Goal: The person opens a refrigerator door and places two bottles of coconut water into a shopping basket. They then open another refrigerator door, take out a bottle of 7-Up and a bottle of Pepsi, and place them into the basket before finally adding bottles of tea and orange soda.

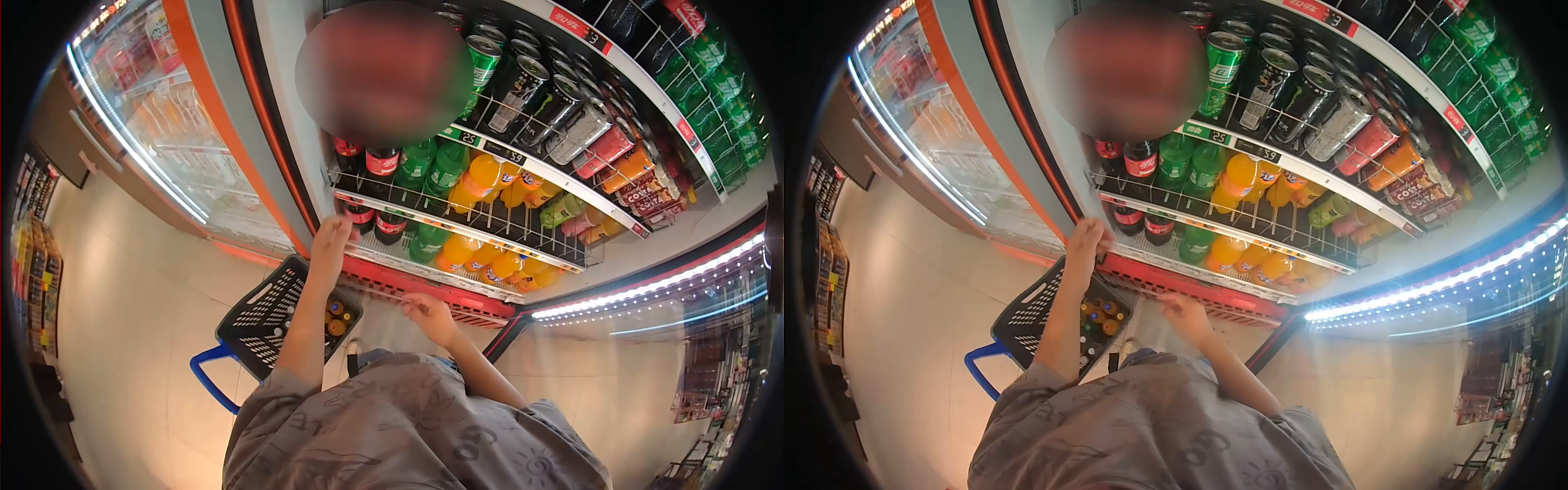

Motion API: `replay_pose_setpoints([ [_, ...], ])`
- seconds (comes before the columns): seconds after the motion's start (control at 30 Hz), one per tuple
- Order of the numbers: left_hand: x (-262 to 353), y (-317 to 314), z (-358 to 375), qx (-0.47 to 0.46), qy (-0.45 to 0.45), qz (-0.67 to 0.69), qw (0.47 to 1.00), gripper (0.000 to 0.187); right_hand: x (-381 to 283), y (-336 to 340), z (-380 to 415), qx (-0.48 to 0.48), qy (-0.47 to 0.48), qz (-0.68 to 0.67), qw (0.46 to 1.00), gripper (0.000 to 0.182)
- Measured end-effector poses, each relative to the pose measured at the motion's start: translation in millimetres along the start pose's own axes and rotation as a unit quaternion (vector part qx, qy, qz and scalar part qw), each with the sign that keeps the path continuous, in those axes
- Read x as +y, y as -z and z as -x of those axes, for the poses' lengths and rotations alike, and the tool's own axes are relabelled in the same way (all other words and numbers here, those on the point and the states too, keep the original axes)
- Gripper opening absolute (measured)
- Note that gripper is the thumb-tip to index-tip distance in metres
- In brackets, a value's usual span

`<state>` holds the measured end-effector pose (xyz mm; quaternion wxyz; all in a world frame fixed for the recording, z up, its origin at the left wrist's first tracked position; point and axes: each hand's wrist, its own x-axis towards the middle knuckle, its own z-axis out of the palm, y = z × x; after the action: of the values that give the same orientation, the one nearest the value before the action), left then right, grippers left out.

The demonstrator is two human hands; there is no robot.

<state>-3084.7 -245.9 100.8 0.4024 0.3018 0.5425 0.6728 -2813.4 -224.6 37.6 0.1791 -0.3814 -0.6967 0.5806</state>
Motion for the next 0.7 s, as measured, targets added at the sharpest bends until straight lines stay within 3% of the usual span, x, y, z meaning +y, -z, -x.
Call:
replay_pose_setpoints([
  [0.1,2.6,-27.8,-74.7,0.058,-0.144,-0.151,0.976,0.047,-14.1,0.2,9.9,-0.015,-0.006,0.057,0.998,0.029],
  [0.23,-2.8,-56.0,-146.9,0.141,-0.273,-0.355,0.883,0.079,-17.2,2.8,14.5,0.032,0.009,-0.020,0.999,0.029],
  [0.43,-0.5,-71.3,-162.1,0.106,-0.173,-0.322,0.925,0.089,-12.7,10.0,30.1,0.059,0.000,-0.041,0.997,0.029],
  [0.63,18.1,-67.8,-136.2,0.115,-0.161,-0.303,0.932,0.083,7.8,13.0,31.7,0.039,-0.011,-0.051,0.998,0.028],
  [0.7,8.1,-62.0,-134.4,0.121,-0.266,-0.210,0.933,0.080,5.3,13.1,30.8,0.037,-0.017,-0.056,0.998,0.027],
])
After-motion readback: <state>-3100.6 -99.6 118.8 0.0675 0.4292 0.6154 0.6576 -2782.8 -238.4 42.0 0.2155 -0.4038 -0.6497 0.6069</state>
